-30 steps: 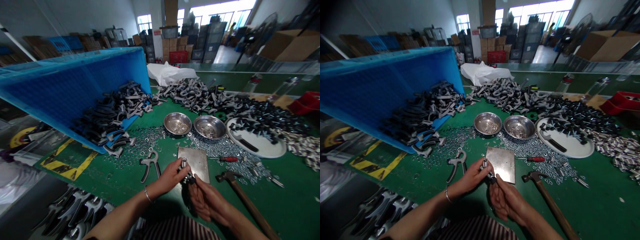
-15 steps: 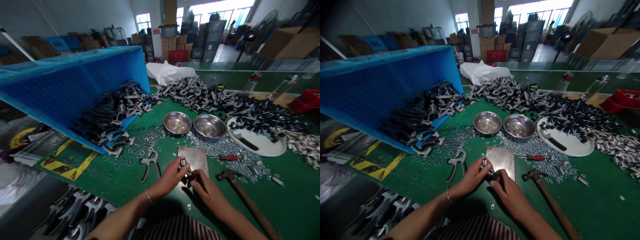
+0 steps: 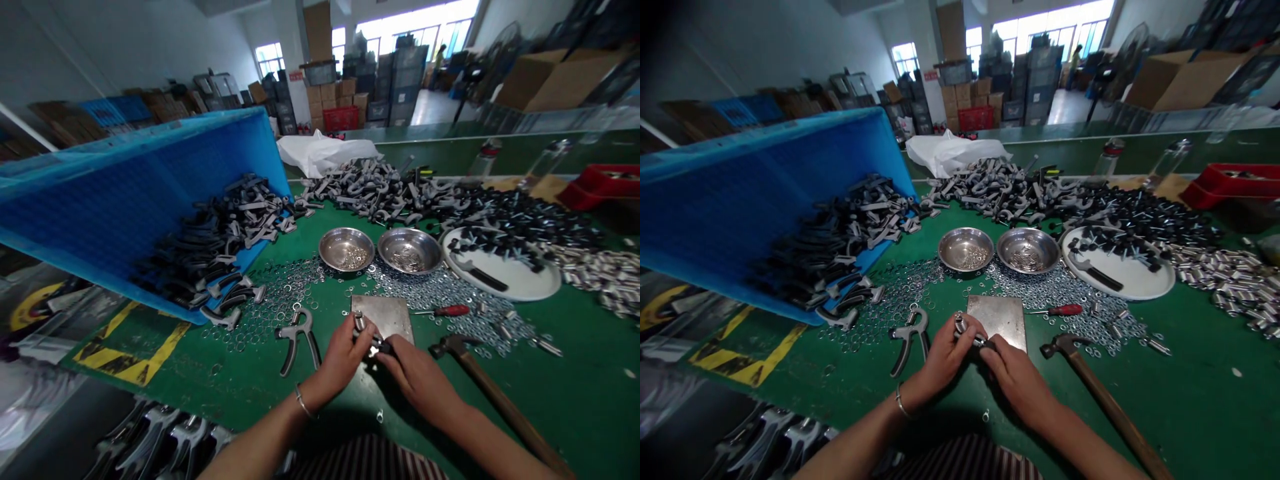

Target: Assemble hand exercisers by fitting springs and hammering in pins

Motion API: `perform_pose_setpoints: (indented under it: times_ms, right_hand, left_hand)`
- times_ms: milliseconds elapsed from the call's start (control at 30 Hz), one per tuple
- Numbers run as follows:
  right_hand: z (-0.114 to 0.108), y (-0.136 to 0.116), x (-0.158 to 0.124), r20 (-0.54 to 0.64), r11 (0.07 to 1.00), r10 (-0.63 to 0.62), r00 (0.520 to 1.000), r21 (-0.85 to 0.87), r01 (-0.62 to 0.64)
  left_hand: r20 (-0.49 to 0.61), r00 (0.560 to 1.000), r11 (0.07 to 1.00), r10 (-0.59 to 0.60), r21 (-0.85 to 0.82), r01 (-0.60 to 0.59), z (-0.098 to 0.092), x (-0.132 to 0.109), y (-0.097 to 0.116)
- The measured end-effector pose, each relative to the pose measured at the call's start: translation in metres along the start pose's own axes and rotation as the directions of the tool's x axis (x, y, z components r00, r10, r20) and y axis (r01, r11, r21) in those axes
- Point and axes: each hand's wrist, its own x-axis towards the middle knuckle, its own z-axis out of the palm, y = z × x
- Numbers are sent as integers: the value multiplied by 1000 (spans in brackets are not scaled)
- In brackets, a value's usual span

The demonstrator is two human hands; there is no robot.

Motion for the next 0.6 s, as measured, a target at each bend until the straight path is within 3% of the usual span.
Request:
perform_pose_setpoints:
  times_ms: [33,100,133,167,200,233,267,300,367,400,467,533,600]
  right_hand:
    - [0,0,1,111,991,67,992,109,-79]
    - [0,1,3,427,899,178,886,295,-323]
    - [-1,2,4,526,853,199,827,322,-410]
    - [-2,3,5,549,842,211,809,318,-436]
    - [-4,4,7,500,873,213,839,289,-393]
    - [-5,5,8,382,928,196,903,227,-297]
    - [-6,5,8,222,976,145,964,126,-176]
    - [-7,6,8,77,998,67,995,6,-67]
    - [-7,5,7,-55,994,-47,997,-106,41]
    - [-6,5,6,-36,999,-26,999,-36,25]
    - [-5,4,4,170,944,115,979,289,-161]
    - [-5,3,4,446,727,182,876,539,-426]
    - [-6,4,6,570,566,176,803,609,-556]
  left_hand:
    - [20,998,999,54,4,-54,0,0,2]
    - [81,986,987,148,51,-153,-2,1,7]
    - [107,981,982,160,83,-169,-2,3,9]
    - [115,983,981,142,113,-155,-2,4,9]
    - [103,990,985,101,127,-114,-2,6,9]
    - [72,996,991,46,120,-54,-1,8,7]
    - [32,999,995,-8,96,5,1,9,6]
    - [-3,999,997,-46,61,46,2,10,4]
    - [-49,997,998,-58,5,58,6,9,2]
    - [-52,998,1000,-30,1,30,7,8,2]
    - [-25,997,996,77,44,-75,9,5,1]
    - [25,983,978,182,103,-183,8,2,1]
    - [60,972,963,226,133,-232,9,1,-1]
